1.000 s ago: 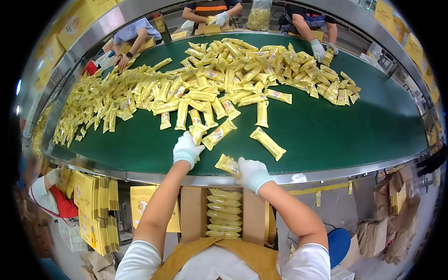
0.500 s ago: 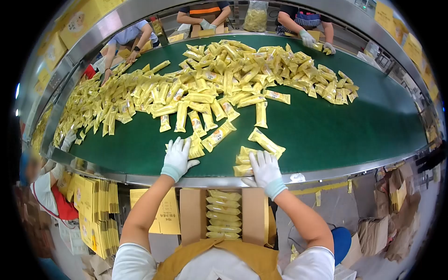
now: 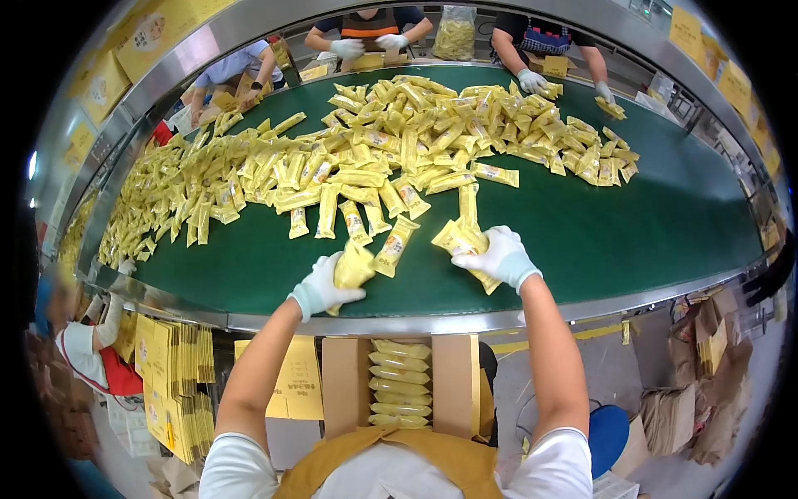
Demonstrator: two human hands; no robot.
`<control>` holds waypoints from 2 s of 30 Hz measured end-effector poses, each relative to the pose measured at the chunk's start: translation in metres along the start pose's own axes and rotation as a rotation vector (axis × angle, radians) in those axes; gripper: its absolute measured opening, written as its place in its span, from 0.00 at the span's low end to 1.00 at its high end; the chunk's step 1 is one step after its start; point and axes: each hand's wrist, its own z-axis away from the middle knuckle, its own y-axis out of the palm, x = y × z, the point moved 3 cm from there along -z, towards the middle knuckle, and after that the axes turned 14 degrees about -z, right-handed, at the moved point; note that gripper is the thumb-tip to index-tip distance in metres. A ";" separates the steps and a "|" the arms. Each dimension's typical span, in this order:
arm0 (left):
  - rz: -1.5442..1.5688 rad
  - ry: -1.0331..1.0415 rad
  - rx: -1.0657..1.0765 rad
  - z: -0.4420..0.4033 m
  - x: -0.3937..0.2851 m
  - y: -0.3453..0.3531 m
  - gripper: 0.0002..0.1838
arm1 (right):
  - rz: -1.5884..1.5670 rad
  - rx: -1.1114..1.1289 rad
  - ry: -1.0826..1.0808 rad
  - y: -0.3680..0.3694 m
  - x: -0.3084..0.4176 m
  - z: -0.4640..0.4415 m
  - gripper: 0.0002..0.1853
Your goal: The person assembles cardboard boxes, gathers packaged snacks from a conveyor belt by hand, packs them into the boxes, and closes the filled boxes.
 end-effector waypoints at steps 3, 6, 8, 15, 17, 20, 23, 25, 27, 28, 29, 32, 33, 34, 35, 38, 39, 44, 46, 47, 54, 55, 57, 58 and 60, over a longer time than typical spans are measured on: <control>1.065 0.042 0.197 -0.030 -0.033 -0.011 0.41 | -0.215 0.213 0.233 0.018 -0.024 -0.003 0.46; 1.205 0.040 0.173 -0.069 -0.067 -0.014 0.34 | 0.023 0.177 0.148 0.027 -0.009 0.009 0.49; 0.779 -0.037 0.176 -0.082 -0.096 -0.027 0.37 | 0.155 0.214 0.099 0.028 0.009 0.021 0.49; -0.271 0.154 0.213 -0.074 -0.129 0.000 0.52 | 0.240 0.216 -0.268 0.042 0.010 0.058 0.46; -0.337 0.263 0.159 -0.061 -0.117 0.008 0.51 | 0.261 0.174 -0.381 0.042 0.007 0.066 0.51; -0.409 0.360 0.163 -0.039 -0.090 0.009 0.56 | 0.283 0.130 -0.426 0.043 0.005 0.070 0.58; -0.504 0.352 0.192 -0.021 -0.075 0.007 0.66 | 0.302 0.145 -0.392 0.048 0.003 0.068 0.62; -0.504 0.326 0.106 -0.017 -0.073 0.010 0.69 | 0.326 0.177 -0.358 0.051 0.004 0.065 0.62; -0.566 0.291 0.091 -0.017 -0.078 0.012 0.74 | 0.336 0.207 -0.329 0.052 0.006 0.065 0.63; -0.544 0.285 0.131 -0.019 -0.079 0.012 0.73 | 0.344 0.219 -0.318 0.052 0.007 0.065 0.63; -0.522 0.279 0.167 -0.022 -0.079 0.013 0.73 | 0.346 0.223 -0.292 0.052 0.007 0.064 0.64; -0.425 0.288 0.145 -0.018 -0.074 0.009 0.72 | 0.285 0.152 -0.231 0.050 0.014 0.068 0.64; -0.391 0.283 0.123 -0.015 -0.071 0.008 0.72 | 0.226 0.079 -0.219 0.045 0.018 0.073 0.64; -0.355 0.277 0.101 -0.012 -0.068 0.008 0.72 | 0.167 0.008 -0.209 0.037 0.026 0.078 0.64; -0.305 0.307 -0.047 -0.008 -0.062 0.009 0.73 | 0.104 -0.028 -0.211 0.023 0.043 0.087 0.64; 0.035 0.177 -0.181 -0.001 -0.030 0.004 0.73 | -0.138 -0.067 -0.553 -0.012 0.100 0.122 0.57; 0.179 0.151 -0.272 0.005 -0.019 0.002 0.73 | -0.131 0.062 -0.632 -0.007 0.113 0.129 0.55; 0.334 0.199 -0.536 0.051 -0.008 -0.040 0.75 | 0.559 0.545 -0.781 0.043 0.174 0.182 0.51; 0.591 0.302 -0.490 0.079 -0.034 -0.067 0.74 | 0.686 0.646 -0.791 0.084 0.170 0.191 0.48; 0.761 0.339 -0.429 0.096 -0.054 -0.086 0.73 | 0.677 0.680 -0.787 0.101 0.168 0.194 0.46; 0.306 0.772 -0.599 0.153 -0.081 -0.071 0.67 | 0.515 0.838 -0.705 0.153 0.160 0.200 0.37; 0.280 0.747 -0.507 0.157 -0.084 -0.064 0.66 | 0.386 0.742 -0.754 0.154 0.159 0.201 0.36; 0.282 0.793 -0.483 0.157 -0.089 -0.046 0.67 | 0.204 0.706 -0.708 0.153 0.152 0.204 0.32; 0.274 0.794 -0.491 0.157 -0.091 -0.042 0.66 | 0.227 0.679 -0.705 0.156 0.153 0.207 0.31; 0.284 0.767 -0.531 0.155 -0.089 -0.034 0.66 | 0.247 0.655 -0.684 0.168 0.147 0.215 0.30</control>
